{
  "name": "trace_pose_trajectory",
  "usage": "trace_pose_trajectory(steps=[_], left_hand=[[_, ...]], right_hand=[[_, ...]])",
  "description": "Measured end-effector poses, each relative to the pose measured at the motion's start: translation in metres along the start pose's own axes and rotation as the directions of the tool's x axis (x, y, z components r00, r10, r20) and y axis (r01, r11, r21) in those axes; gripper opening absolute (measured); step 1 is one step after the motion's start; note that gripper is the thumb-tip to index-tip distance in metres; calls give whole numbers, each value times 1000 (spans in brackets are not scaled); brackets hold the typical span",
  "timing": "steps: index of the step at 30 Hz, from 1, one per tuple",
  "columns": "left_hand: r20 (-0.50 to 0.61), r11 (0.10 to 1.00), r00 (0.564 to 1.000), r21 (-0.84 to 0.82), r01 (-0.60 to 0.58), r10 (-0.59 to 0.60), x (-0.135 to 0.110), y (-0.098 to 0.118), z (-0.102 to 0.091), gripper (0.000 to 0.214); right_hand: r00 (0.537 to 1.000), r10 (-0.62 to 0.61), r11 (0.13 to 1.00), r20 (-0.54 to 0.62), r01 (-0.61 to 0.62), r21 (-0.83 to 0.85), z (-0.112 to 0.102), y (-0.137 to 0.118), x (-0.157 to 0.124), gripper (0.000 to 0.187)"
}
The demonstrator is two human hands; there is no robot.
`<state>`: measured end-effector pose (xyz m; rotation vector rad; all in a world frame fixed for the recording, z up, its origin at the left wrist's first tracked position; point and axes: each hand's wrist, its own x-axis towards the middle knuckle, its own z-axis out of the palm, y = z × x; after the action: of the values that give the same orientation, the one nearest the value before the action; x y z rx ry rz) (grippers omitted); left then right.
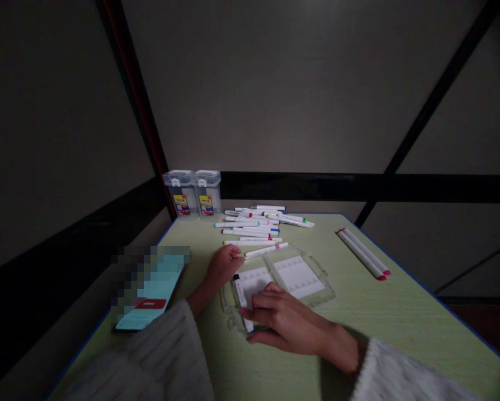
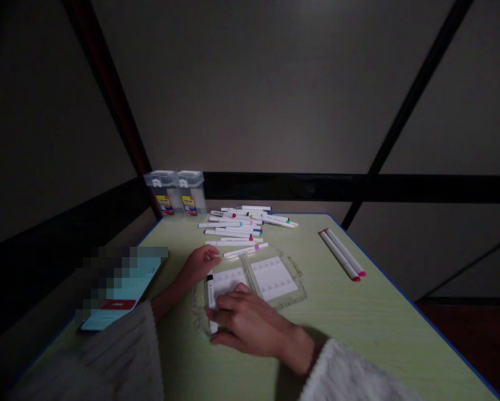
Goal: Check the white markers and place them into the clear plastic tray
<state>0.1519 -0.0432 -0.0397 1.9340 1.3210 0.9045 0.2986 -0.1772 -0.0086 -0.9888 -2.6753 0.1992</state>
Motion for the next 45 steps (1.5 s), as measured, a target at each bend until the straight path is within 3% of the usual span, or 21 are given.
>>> trace_pose_trajectory(steps=[3, 7, 15, 25, 34, 40, 43, 45], left_hand=[[48, 998, 997, 27, -59, 58, 6, 3, 0, 26], [147, 992, 981, 21, -127, 122, 11, 7, 0, 23], [198, 992, 973, -55, -113, 122, 13, 7, -3, 20], [133, 979, 987, -196, -60, 87, 13, 9, -2, 11], [-50, 945, 998, -323, -50, 36, 11, 5, -1, 9], [-137, 936, 991, -346, -61, 14, -8, 22, -14, 12], [-154, 934, 988, -351, -67, 13, -22, 37, -25, 11], [-173, 934, 985, -349, -69, 7, -31, 48, -31, 11]], right_hand=[[1000, 17, 1000, 3, -17, 9, -1, -1, 1, 40], [999, 44, 999, 11, -44, 26, -2, -2, 2, 40], [999, 46, 998, 0, -46, 35, 0, -1, 0, 41], [998, 56, 997, 15, -56, 45, -2, -2, 2, 41], [999, 47, 999, 9, -47, 23, -2, -2, 1, 41], [998, 45, 996, -50, -41, 80, -2, -3, 1, 47], [963, 162, 963, -214, -107, 247, -1, -3, 2, 31], [862, 387, 862, -327, -212, 461, 0, 0, 4, 29]])
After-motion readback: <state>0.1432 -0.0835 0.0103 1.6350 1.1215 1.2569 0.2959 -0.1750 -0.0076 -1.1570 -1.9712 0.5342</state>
